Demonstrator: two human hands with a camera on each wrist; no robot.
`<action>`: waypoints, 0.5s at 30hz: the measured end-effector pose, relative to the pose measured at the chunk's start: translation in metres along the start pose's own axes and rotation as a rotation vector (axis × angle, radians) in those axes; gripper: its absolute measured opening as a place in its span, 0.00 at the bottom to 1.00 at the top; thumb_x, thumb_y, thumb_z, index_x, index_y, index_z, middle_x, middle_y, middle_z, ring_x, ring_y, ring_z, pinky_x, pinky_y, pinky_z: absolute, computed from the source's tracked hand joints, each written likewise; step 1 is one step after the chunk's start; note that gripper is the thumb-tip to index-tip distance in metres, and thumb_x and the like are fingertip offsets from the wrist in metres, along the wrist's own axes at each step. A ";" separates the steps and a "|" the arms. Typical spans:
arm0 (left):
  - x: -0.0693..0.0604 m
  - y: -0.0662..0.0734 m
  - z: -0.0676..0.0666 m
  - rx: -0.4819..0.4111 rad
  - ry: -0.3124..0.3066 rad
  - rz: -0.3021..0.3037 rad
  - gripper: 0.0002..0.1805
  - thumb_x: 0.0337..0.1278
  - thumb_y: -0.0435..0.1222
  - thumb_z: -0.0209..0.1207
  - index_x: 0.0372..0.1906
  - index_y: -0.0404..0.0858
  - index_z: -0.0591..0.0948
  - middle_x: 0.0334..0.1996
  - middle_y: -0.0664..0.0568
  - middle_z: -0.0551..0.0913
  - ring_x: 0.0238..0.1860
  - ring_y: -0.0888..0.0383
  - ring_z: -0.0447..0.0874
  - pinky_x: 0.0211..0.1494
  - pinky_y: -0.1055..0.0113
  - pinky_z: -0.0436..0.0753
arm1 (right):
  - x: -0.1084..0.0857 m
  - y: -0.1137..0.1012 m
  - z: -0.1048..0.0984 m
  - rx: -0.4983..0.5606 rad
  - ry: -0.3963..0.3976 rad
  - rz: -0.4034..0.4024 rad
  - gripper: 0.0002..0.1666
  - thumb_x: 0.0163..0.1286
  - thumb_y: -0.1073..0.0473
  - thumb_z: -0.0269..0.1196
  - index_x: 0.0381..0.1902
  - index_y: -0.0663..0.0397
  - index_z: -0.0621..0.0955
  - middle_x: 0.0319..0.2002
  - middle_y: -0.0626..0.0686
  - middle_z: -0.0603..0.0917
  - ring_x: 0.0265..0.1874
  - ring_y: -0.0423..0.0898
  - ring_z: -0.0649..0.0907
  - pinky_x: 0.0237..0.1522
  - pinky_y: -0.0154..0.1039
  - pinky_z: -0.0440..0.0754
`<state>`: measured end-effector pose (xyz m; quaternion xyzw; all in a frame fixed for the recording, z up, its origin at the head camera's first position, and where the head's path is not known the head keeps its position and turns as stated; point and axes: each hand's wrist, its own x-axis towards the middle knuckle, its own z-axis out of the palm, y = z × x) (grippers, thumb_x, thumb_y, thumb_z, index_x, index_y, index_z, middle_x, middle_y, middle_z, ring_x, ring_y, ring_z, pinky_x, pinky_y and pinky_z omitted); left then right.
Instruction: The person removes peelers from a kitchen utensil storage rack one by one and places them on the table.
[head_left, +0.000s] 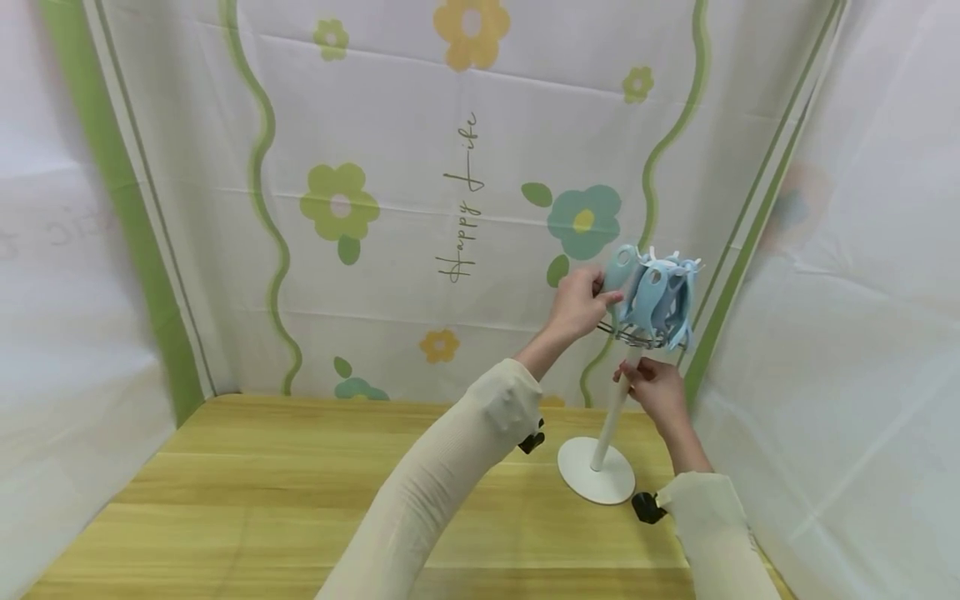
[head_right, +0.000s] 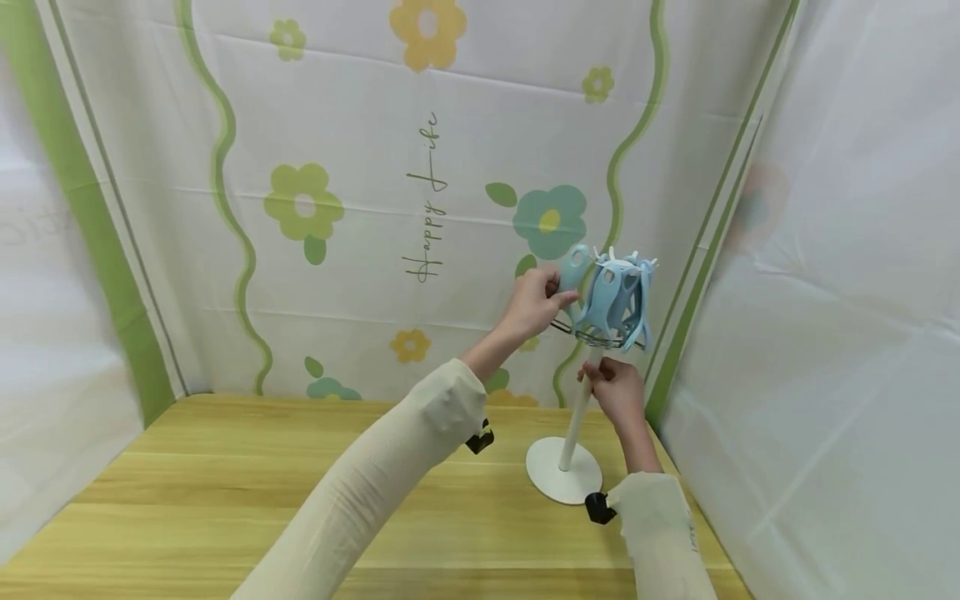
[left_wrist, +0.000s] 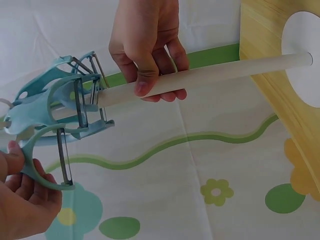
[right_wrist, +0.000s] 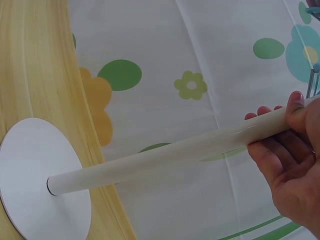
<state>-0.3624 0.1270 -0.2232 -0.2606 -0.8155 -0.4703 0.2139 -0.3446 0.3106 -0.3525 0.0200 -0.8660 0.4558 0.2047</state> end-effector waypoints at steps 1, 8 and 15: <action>0.000 -0.001 -0.001 -0.001 0.000 0.000 0.14 0.61 0.38 0.67 0.25 0.38 0.76 0.19 0.56 0.75 0.21 0.64 0.68 0.24 0.77 0.65 | 0.000 0.000 0.000 -0.004 0.002 0.000 0.20 0.77 0.54 0.57 0.48 0.68 0.83 0.39 0.61 0.89 0.43 0.44 0.84 0.46 0.39 0.87; -0.007 -0.009 -0.010 -0.006 0.007 -0.006 0.12 0.62 0.36 0.66 0.26 0.35 0.80 0.21 0.51 0.83 0.21 0.63 0.68 0.24 0.77 0.65 | 0.000 -0.001 0.001 0.005 -0.011 0.003 0.20 0.77 0.55 0.56 0.50 0.69 0.82 0.41 0.64 0.88 0.47 0.54 0.85 0.49 0.44 0.87; -0.016 -0.012 -0.019 -0.020 -0.005 -0.014 0.11 0.61 0.34 0.66 0.25 0.34 0.81 0.23 0.47 0.86 0.21 0.63 0.68 0.25 0.77 0.66 | 0.000 -0.002 -0.001 0.029 -0.023 0.008 0.21 0.77 0.54 0.56 0.49 0.69 0.82 0.40 0.63 0.89 0.40 0.39 0.84 0.42 0.29 0.85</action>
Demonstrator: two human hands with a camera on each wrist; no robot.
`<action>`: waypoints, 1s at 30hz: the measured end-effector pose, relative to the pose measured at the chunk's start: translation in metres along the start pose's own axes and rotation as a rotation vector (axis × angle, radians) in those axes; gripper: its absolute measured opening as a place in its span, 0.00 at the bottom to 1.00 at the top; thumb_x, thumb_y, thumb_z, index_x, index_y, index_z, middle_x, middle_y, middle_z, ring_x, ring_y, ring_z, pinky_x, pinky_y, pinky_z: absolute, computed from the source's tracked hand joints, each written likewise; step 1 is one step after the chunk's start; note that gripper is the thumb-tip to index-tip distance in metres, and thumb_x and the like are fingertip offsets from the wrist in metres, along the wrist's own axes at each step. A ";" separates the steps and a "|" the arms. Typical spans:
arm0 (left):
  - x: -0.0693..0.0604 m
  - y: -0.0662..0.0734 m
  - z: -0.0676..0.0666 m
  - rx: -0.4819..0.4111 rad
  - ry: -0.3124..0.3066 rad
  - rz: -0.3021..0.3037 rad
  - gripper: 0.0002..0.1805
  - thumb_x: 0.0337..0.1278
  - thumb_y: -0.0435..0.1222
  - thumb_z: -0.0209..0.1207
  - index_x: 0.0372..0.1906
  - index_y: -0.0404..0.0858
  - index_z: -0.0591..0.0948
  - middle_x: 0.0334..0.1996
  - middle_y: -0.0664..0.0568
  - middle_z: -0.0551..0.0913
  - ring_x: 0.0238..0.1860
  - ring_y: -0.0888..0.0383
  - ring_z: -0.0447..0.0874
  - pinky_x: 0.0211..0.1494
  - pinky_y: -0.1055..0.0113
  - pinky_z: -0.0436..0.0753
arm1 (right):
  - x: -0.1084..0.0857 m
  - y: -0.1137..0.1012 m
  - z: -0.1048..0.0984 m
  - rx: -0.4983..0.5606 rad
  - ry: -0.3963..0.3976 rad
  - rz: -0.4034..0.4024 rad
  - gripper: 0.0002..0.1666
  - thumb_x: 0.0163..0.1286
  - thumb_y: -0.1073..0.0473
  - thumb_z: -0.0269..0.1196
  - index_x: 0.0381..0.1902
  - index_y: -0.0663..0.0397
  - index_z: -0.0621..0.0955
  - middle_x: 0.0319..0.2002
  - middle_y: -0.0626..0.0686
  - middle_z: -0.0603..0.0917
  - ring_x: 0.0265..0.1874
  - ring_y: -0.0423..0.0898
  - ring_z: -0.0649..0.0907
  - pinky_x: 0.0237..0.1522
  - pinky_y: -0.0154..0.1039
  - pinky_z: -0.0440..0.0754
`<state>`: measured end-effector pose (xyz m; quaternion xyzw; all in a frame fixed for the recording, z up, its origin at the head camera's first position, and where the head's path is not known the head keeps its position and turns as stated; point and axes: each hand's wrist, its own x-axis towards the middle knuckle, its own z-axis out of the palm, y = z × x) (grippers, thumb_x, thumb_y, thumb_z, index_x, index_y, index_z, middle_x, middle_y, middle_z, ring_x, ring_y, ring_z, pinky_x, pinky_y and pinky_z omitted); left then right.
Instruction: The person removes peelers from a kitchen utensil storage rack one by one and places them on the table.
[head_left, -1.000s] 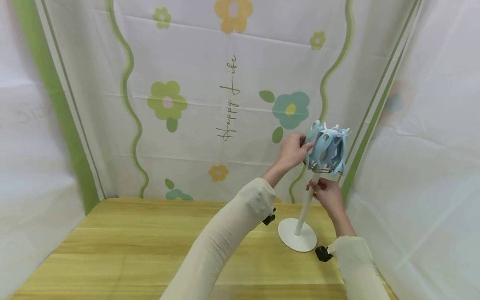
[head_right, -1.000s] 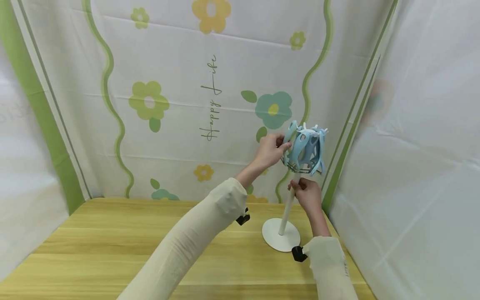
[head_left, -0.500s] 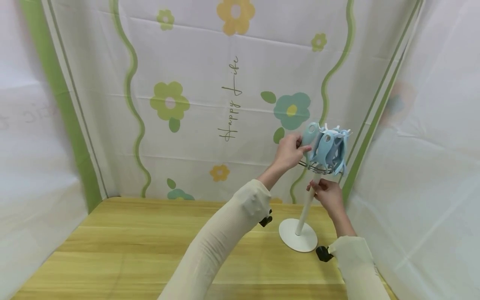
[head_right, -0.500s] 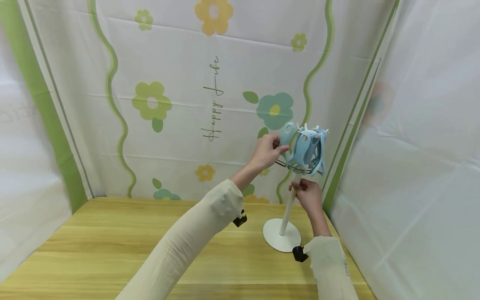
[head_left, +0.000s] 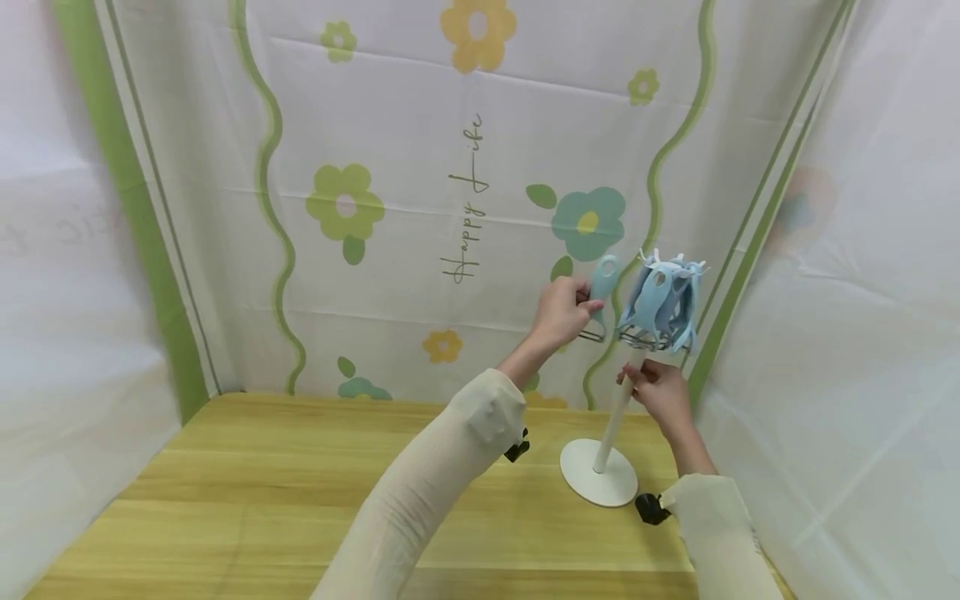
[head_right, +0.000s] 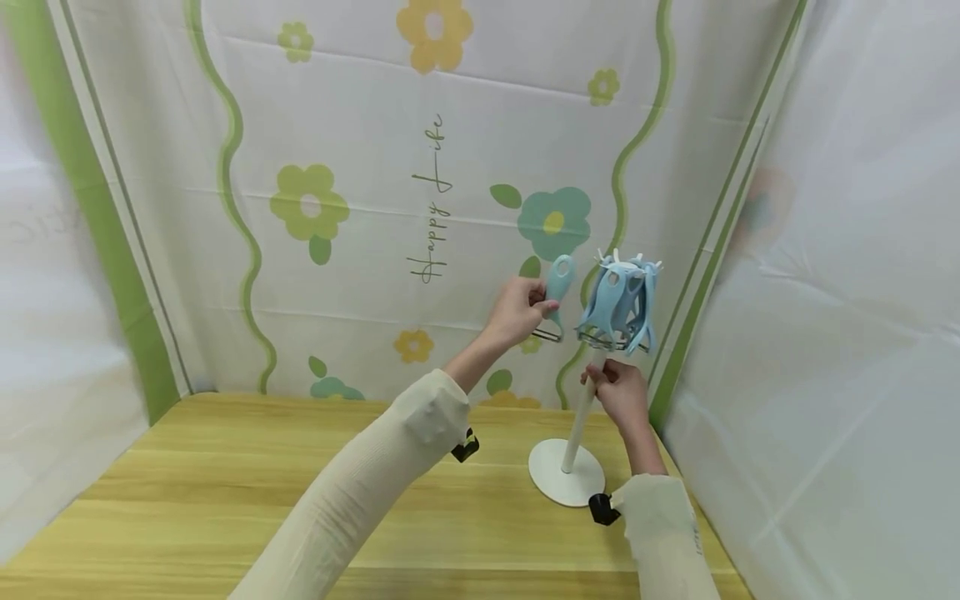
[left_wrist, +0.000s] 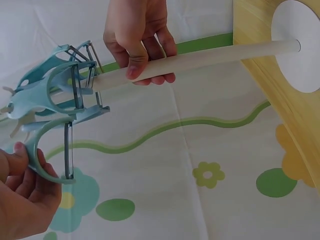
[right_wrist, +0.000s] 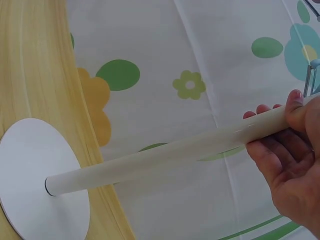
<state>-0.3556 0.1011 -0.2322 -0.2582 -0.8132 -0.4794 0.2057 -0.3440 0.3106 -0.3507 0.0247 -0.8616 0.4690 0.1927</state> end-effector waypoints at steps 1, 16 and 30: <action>-0.001 0.000 -0.001 0.002 -0.001 -0.001 0.11 0.61 0.34 0.66 0.25 0.34 0.81 0.23 0.47 0.86 0.21 0.62 0.68 0.25 0.76 0.67 | 0.000 -0.001 0.000 0.002 -0.003 0.000 0.21 0.77 0.54 0.56 0.50 0.69 0.82 0.40 0.63 0.88 0.41 0.39 0.84 0.42 0.29 0.85; -0.020 0.000 -0.003 0.043 -0.022 0.021 0.08 0.58 0.33 0.68 0.27 0.35 0.84 0.25 0.49 0.87 0.23 0.65 0.75 0.28 0.78 0.72 | 0.000 0.000 0.001 0.001 0.003 -0.004 0.21 0.77 0.54 0.56 0.51 0.69 0.82 0.40 0.61 0.89 0.40 0.38 0.84 0.45 0.35 0.87; -0.039 -0.015 -0.002 0.008 -0.088 -0.008 0.06 0.58 0.30 0.68 0.28 0.31 0.85 0.24 0.46 0.88 0.19 0.67 0.77 0.22 0.79 0.75 | 0.001 0.001 -0.001 -0.005 -0.013 0.006 0.21 0.78 0.53 0.55 0.50 0.68 0.82 0.39 0.59 0.89 0.40 0.37 0.83 0.46 0.37 0.87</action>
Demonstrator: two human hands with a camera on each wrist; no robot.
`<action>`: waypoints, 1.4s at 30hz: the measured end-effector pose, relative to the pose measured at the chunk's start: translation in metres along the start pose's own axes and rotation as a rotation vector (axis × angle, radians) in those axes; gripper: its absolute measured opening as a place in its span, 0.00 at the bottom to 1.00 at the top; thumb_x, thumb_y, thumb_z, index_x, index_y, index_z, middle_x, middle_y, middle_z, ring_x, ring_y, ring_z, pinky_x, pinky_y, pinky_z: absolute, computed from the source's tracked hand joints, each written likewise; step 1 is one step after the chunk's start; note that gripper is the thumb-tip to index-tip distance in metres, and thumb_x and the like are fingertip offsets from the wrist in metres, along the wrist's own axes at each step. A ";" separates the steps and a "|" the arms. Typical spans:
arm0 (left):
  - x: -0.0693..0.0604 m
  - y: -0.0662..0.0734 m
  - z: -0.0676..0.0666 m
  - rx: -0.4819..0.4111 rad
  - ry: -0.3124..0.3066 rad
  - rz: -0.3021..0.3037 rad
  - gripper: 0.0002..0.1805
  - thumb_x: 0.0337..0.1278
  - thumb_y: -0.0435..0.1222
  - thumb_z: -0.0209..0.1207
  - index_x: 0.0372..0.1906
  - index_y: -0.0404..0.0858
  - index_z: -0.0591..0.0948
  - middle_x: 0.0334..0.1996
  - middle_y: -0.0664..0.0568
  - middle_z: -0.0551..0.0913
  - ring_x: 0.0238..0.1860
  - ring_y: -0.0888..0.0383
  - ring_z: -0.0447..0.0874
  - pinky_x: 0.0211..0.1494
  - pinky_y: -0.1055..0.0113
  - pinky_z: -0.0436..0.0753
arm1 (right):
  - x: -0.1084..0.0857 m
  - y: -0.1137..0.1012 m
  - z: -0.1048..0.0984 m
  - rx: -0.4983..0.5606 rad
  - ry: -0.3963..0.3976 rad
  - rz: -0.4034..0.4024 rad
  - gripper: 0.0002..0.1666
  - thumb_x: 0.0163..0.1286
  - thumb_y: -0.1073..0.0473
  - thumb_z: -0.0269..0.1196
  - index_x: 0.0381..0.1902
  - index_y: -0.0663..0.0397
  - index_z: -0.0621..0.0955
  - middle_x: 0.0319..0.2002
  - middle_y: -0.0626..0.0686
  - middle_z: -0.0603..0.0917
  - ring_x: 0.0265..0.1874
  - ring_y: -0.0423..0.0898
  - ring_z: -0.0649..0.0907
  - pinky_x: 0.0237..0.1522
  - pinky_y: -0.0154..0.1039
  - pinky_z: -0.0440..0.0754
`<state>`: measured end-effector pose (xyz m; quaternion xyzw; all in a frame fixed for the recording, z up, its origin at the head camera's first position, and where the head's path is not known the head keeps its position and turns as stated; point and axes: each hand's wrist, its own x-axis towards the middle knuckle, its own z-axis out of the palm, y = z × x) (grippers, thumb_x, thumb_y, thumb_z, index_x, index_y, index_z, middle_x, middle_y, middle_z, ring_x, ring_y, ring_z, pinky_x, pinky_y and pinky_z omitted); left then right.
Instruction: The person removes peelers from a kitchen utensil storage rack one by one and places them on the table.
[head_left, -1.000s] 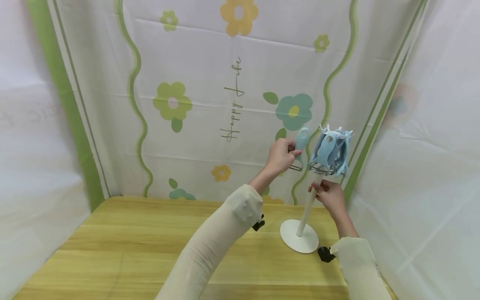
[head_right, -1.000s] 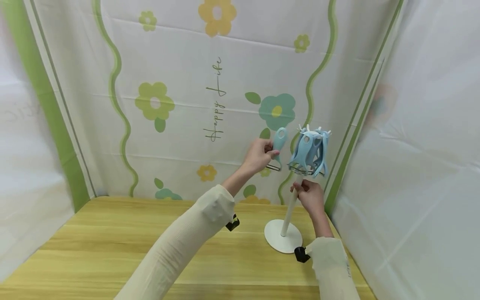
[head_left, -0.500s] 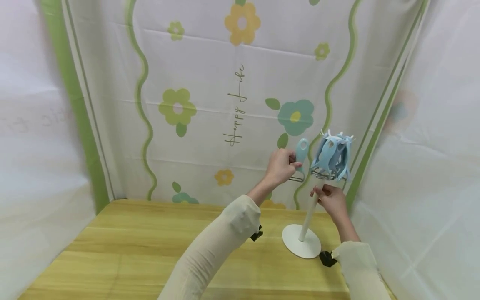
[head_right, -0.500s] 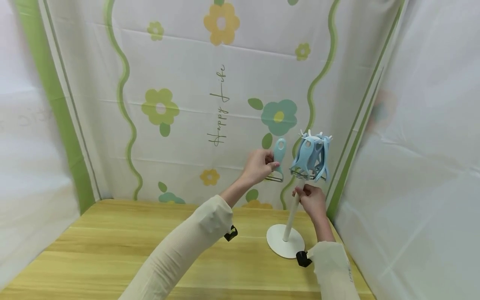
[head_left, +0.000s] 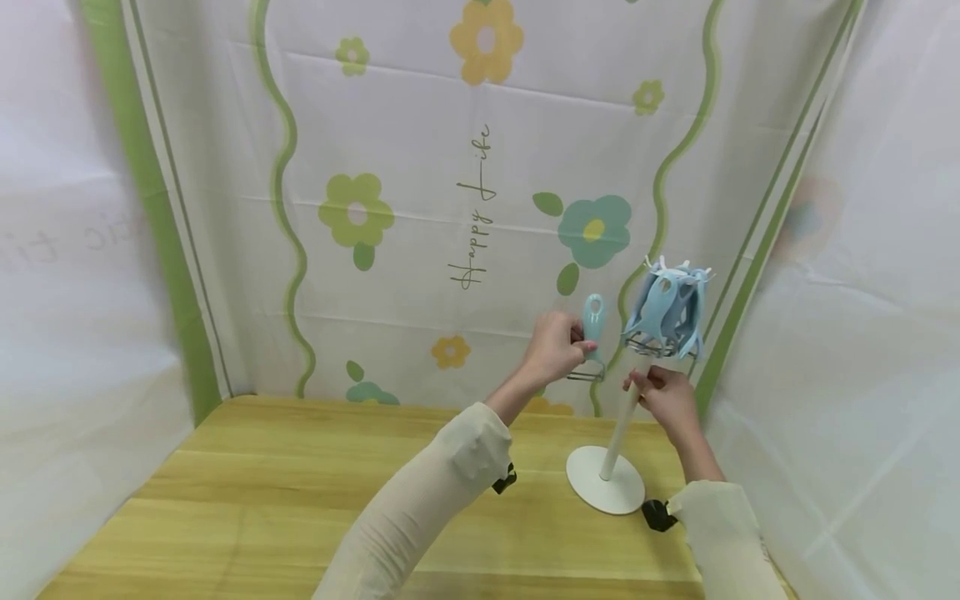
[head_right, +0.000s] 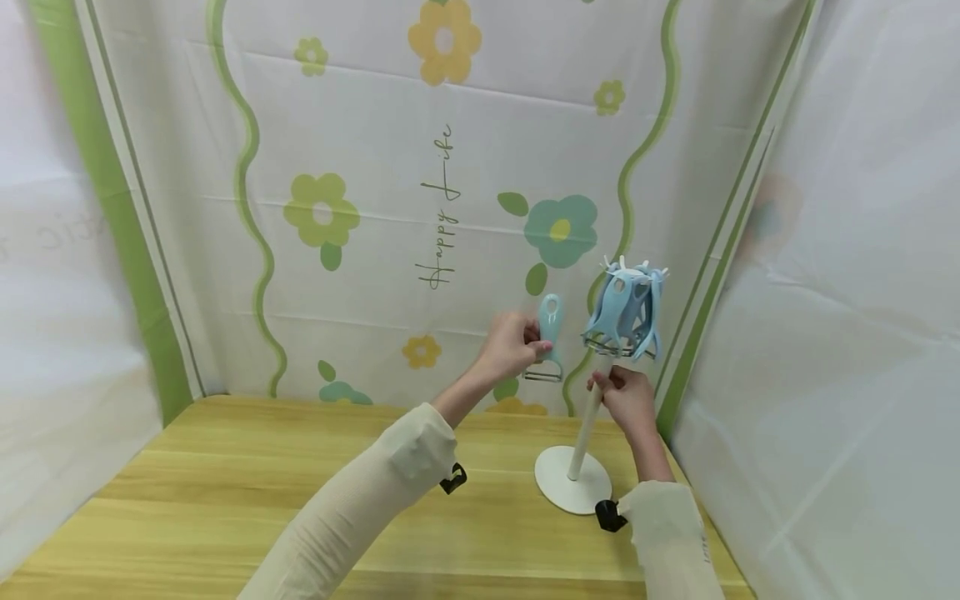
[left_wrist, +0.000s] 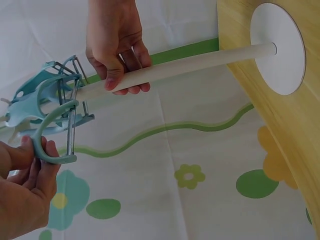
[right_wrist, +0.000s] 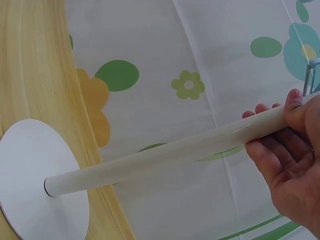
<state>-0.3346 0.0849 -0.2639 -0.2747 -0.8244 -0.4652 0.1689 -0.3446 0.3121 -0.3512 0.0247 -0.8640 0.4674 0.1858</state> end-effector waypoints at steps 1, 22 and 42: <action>-0.001 -0.001 0.001 -0.002 -0.008 -0.009 0.06 0.58 0.31 0.67 0.28 0.31 0.85 0.25 0.46 0.88 0.19 0.67 0.78 0.23 0.79 0.76 | 0.000 0.000 0.000 0.002 -0.004 0.003 0.22 0.78 0.52 0.55 0.50 0.68 0.82 0.39 0.59 0.89 0.40 0.37 0.84 0.47 0.38 0.87; -0.036 -0.030 0.019 -0.180 -0.077 -0.126 0.06 0.56 0.25 0.67 0.36 0.25 0.82 0.28 0.40 0.86 0.25 0.58 0.87 0.26 0.74 0.85 | -0.001 -0.003 -0.003 0.018 -0.023 -0.028 0.22 0.78 0.54 0.56 0.50 0.71 0.82 0.41 0.64 0.88 0.38 0.33 0.84 0.38 0.23 0.82; -0.077 -0.066 0.037 -0.299 -0.120 -0.297 0.09 0.57 0.23 0.64 0.41 0.22 0.79 0.31 0.38 0.85 0.27 0.56 0.87 0.31 0.70 0.87 | -0.001 0.000 -0.004 0.004 -0.039 -0.007 0.26 0.77 0.47 0.56 0.50 0.67 0.82 0.40 0.58 0.89 0.36 0.28 0.81 0.42 0.28 0.85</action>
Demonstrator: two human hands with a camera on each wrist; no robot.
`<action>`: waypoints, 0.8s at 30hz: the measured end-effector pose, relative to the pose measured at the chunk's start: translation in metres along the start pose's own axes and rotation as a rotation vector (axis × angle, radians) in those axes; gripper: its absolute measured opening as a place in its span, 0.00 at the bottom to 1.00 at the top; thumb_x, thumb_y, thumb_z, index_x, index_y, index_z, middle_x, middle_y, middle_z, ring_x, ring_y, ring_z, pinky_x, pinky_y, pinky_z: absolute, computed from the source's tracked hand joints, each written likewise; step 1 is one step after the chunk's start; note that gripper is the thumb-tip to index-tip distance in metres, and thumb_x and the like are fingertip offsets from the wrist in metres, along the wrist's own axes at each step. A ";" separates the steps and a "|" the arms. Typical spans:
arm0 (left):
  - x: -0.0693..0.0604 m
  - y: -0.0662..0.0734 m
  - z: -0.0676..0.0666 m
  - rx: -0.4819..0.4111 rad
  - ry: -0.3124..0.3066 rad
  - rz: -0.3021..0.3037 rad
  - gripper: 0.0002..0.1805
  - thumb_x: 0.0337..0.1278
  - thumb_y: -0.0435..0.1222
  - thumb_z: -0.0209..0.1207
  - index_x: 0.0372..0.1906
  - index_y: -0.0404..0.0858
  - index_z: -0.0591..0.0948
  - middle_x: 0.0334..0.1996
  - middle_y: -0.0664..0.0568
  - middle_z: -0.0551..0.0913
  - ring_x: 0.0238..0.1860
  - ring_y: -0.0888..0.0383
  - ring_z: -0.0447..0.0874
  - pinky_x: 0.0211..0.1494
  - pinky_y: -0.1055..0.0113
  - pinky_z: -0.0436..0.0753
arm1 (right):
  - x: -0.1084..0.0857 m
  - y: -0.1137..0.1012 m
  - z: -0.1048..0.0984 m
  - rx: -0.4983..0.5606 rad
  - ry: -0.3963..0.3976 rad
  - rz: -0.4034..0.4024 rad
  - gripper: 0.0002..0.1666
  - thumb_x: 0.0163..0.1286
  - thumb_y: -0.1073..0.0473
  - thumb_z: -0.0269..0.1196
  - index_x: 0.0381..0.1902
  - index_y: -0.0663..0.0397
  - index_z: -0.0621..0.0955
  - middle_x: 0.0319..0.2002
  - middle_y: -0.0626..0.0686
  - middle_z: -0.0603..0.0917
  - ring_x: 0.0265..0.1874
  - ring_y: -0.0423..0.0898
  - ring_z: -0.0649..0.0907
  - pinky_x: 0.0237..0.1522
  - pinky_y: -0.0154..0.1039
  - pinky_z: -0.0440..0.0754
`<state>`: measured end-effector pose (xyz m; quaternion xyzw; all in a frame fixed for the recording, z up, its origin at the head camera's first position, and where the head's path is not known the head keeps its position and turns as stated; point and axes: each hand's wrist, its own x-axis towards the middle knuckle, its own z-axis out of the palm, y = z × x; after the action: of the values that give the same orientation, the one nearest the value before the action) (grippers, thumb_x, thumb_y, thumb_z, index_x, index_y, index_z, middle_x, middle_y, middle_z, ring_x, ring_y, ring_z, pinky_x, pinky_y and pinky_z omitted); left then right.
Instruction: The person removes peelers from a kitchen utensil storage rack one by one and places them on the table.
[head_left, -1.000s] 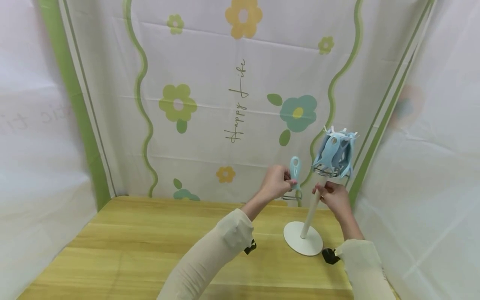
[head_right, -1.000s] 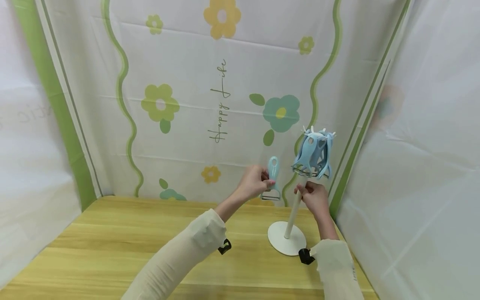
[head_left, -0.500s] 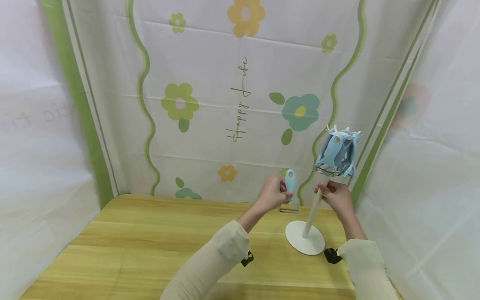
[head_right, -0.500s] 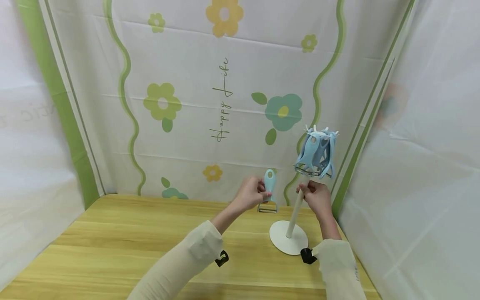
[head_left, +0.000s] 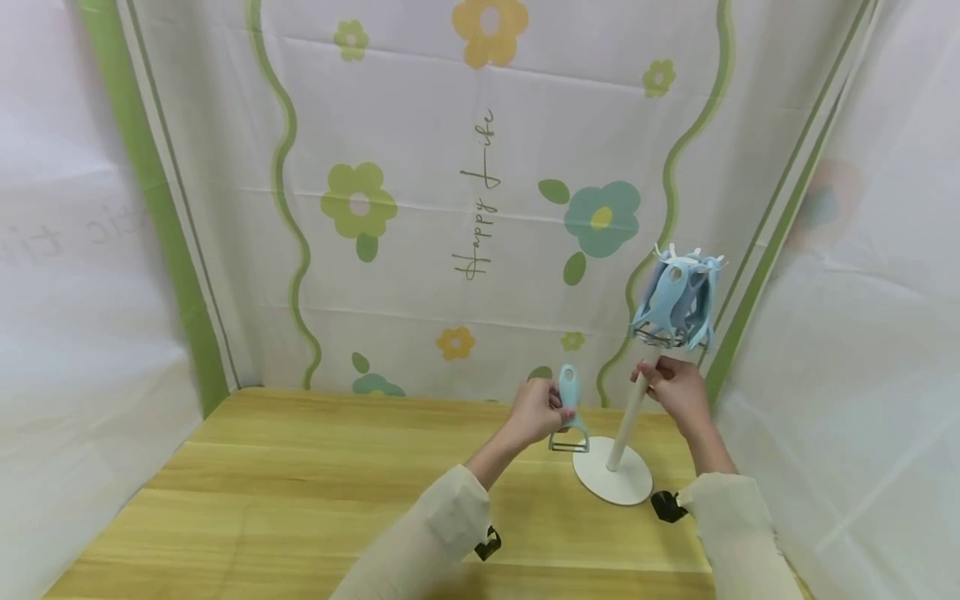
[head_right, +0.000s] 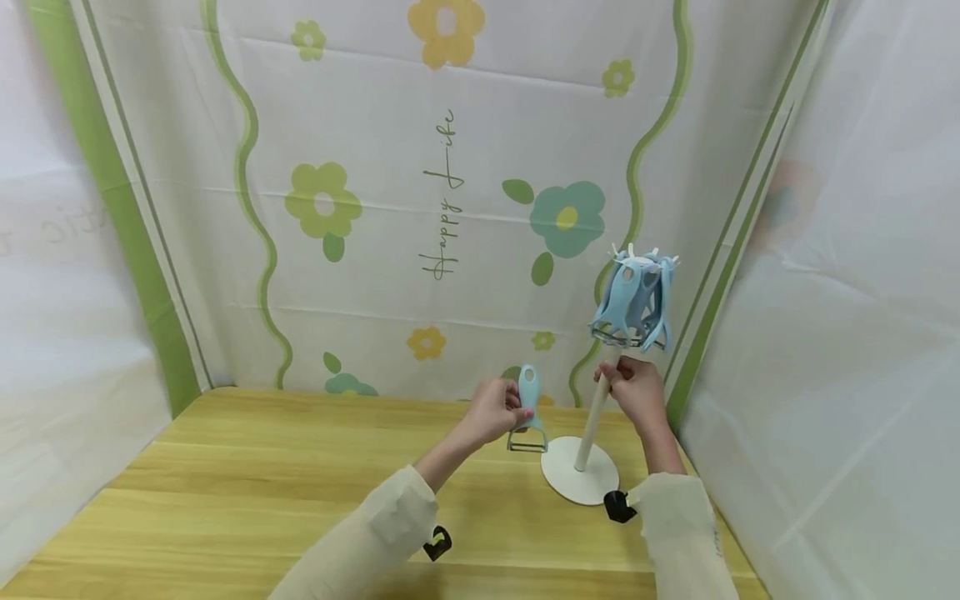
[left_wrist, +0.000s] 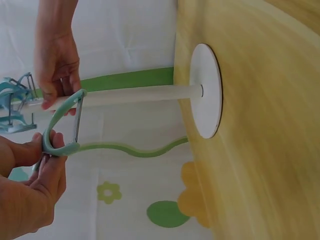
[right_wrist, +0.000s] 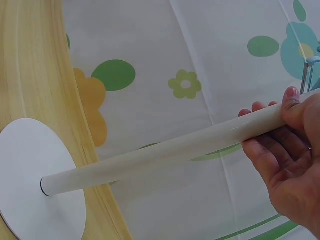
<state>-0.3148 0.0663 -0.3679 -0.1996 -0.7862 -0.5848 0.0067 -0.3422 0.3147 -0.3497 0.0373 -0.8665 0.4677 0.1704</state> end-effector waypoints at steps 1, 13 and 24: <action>-0.001 -0.002 0.001 -0.003 -0.001 -0.001 0.08 0.57 0.22 0.64 0.40 0.22 0.79 0.31 0.39 0.85 0.27 0.56 0.87 0.31 0.69 0.87 | 0.000 0.000 0.000 -0.001 0.001 -0.002 0.26 0.77 0.46 0.56 0.50 0.67 0.82 0.40 0.59 0.89 0.36 0.28 0.81 0.43 0.30 0.86; -0.014 -0.033 0.011 0.000 -0.010 -0.040 0.07 0.54 0.22 0.65 0.37 0.22 0.81 0.27 0.41 0.85 0.25 0.58 0.87 0.29 0.72 0.86 | 0.002 -0.002 -0.002 0.002 -0.007 -0.014 0.31 0.75 0.42 0.56 0.49 0.68 0.83 0.41 0.62 0.89 0.36 0.27 0.81 0.40 0.26 0.84; -0.027 -0.059 0.020 -0.046 -0.026 -0.142 0.05 0.53 0.20 0.64 0.36 0.22 0.81 0.25 0.41 0.85 0.30 0.44 0.90 0.34 0.61 0.89 | 0.000 0.000 -0.002 0.010 -0.011 -0.010 0.30 0.76 0.44 0.56 0.53 0.69 0.81 0.41 0.60 0.89 0.36 0.25 0.81 0.43 0.31 0.86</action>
<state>-0.3050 0.0626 -0.4350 -0.1509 -0.7847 -0.5993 -0.0493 -0.3418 0.3162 -0.3485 0.0449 -0.8648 0.4710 0.1680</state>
